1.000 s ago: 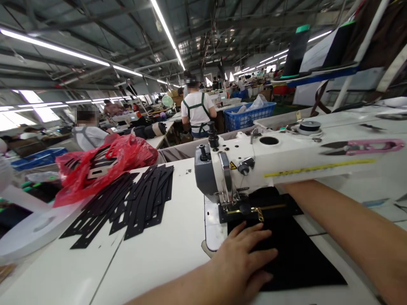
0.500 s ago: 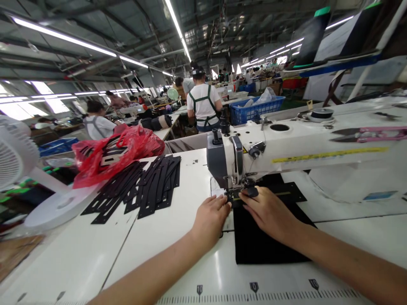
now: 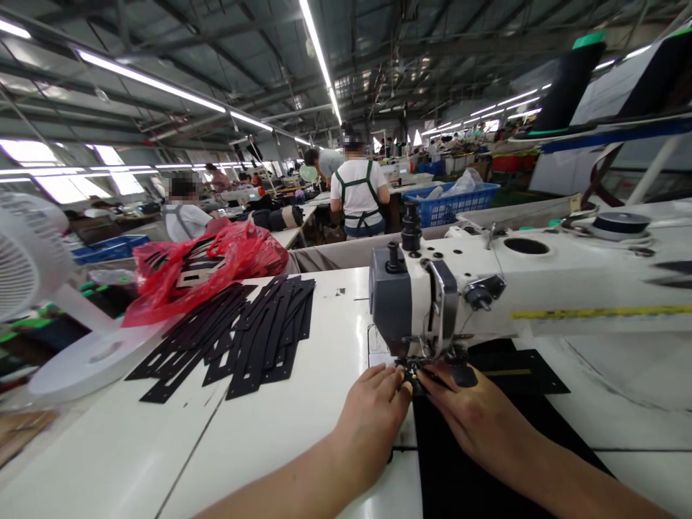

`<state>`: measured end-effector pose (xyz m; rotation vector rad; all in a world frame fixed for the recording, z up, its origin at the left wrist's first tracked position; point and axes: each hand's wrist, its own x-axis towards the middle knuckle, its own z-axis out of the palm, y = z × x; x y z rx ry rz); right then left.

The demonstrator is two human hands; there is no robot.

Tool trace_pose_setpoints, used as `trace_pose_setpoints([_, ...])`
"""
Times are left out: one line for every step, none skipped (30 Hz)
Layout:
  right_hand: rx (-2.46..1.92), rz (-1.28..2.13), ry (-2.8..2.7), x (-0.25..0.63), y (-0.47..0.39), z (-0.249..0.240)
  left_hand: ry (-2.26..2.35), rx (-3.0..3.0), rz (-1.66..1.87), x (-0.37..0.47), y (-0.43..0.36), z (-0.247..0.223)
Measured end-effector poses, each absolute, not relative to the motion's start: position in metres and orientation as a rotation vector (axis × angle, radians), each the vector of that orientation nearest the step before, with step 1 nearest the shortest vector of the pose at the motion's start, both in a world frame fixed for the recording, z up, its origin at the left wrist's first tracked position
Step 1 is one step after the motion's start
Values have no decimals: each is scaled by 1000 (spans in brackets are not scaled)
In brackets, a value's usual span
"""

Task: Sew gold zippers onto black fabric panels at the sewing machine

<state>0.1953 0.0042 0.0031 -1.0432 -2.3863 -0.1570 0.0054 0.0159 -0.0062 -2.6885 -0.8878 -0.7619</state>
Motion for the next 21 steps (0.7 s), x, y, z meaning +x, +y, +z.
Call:
trace_pose_setpoints([-1037,-163,-2380,195,4,3,-882,-2686,-758,6,16,-5])
trace_pose_setpoints([-1030,-168,-2373,195,4,3,-878,-2685,-753,6,16,-5])
trace_pose_setpoints([-1022,-172,-2365,195,4,4,-878,-2686,-747,6,16,-4])
trace_pose_setpoints([-1015,-171,-2360,195,4,4,-877,-2687,-745,6,16,-4])
trace_pose_setpoints([-1013,-165,-2359,196,5,5,-877,-2690,-745,6,17,-4])
trace_pose_setpoints([-1011,-154,-2359,196,5,5,-876,-2691,-747,7,18,-4])
trace_pose_setpoints([-1010,-140,-2359,196,5,5,-870,-2689,-751,7,19,-5])
trace_pose_setpoints([-1014,-122,-2362,196,6,5,-863,-2686,-755,7,20,-6])
trace_pose_setpoints([-1019,-103,-2363,196,7,5,-855,-2689,-751,6,22,-7])
trace_pose_setpoints([-1022,-86,-2365,196,7,5,-846,-2695,-746,6,23,-8])
trace_pose_setpoints([-1023,-72,-2369,196,8,5,-840,-2704,-740,6,25,-9])
trace_pose_setpoints([-1025,-61,-2375,196,9,4,-835,-2709,-740,6,26,-10])
trace_pose_setpoints([-1025,-53,-2381,197,10,4,-834,-2710,-747,5,27,-11])
trace_pose_setpoints([-1020,-51,-2386,197,10,4,-835,-2708,-762,5,28,-12])
trace_pose_setpoints([-1013,-47,-2392,198,10,4,-832,-2705,-785,5,29,-12])
trace_pose_setpoints([-1007,-43,-2398,198,11,4,-832,-2705,-808,6,30,-12])
trace_pose_setpoints([-1002,-43,-2399,199,11,3,-833,-2710,-827,6,30,-12])
trace_pose_setpoints([-998,-47,-2399,199,11,2,-834,-2716,-843,6,31,-12])
trace_pose_setpoints([-998,-53,-2395,200,12,1,-834,-2723,-852,7,31,-12])
trace_pose_setpoints([-1000,-64,-2388,200,12,0,-836,-2722,-861,7,31,-12])
trace_pose_setpoints([-1003,-77,-2379,201,13,-1,-840,-2718,-871,8,32,-12])
